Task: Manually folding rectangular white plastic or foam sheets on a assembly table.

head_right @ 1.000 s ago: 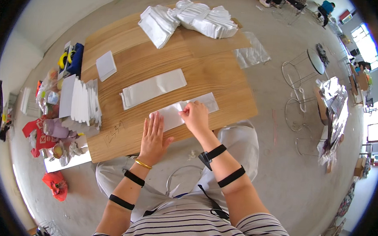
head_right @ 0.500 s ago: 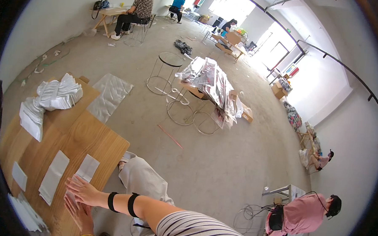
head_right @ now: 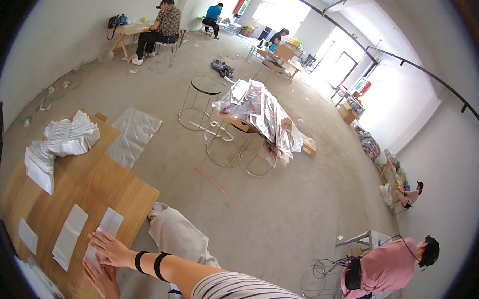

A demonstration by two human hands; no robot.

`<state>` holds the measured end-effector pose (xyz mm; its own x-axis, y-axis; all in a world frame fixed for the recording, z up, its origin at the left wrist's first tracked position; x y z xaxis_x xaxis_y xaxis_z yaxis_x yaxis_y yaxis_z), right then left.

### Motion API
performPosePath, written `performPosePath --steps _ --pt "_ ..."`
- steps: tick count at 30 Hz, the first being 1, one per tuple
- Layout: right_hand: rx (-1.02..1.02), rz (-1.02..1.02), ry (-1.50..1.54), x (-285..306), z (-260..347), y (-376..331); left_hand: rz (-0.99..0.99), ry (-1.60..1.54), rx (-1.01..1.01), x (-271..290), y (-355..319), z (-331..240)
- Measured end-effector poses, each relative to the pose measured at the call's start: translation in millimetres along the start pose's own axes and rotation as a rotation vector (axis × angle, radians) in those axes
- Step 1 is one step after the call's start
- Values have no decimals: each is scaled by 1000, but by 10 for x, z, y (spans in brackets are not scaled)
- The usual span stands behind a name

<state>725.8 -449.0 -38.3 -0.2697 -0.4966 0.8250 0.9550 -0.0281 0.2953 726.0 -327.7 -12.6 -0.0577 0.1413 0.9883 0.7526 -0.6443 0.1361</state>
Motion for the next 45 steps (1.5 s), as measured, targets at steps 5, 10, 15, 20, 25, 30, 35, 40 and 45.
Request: performPosePath --steps 5,10,15,20,25,30,35,40,45 --pt "-26 29 53 54 16 19 99 31 36 -47 -25 27" --pt "18 -55 61 110 118 70 -143 46 -31 -168 -116 200" --pt "128 -195 8 165 241 72 -204 -126 -23 29 -86 152" --pt "85 -62 -85 429 144 109 -87 -215 -1 -5 16 106" --pt "-60 -171 -156 599 -44 -9 -190 -392 135 131 89 186" --pt "-180 -304 -93 896 -468 -60 -406 -374 243 241 559 648" --pt "-203 -290 -14 913 -490 -64 -365 -401 213 126 1188 999" --pt "-214 -264 21 904 -452 -75 -319 -516 347 29 1458 919" --pt "-221 -264 45 945 -457 -36 -335 -450 213 -8 1475 802"
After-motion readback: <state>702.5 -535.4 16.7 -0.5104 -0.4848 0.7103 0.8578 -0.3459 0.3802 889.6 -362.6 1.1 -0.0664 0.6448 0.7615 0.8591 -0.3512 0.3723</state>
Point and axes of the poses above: each hand's wrist, its own y-axis towards the middle knuckle, its own x-axis out of the back of the hand, z = x × y, the point moved 7 cm from there along y, towards the middle knuckle, and after that the axes turned 8 degrees about -z, right-handed, at the moved point
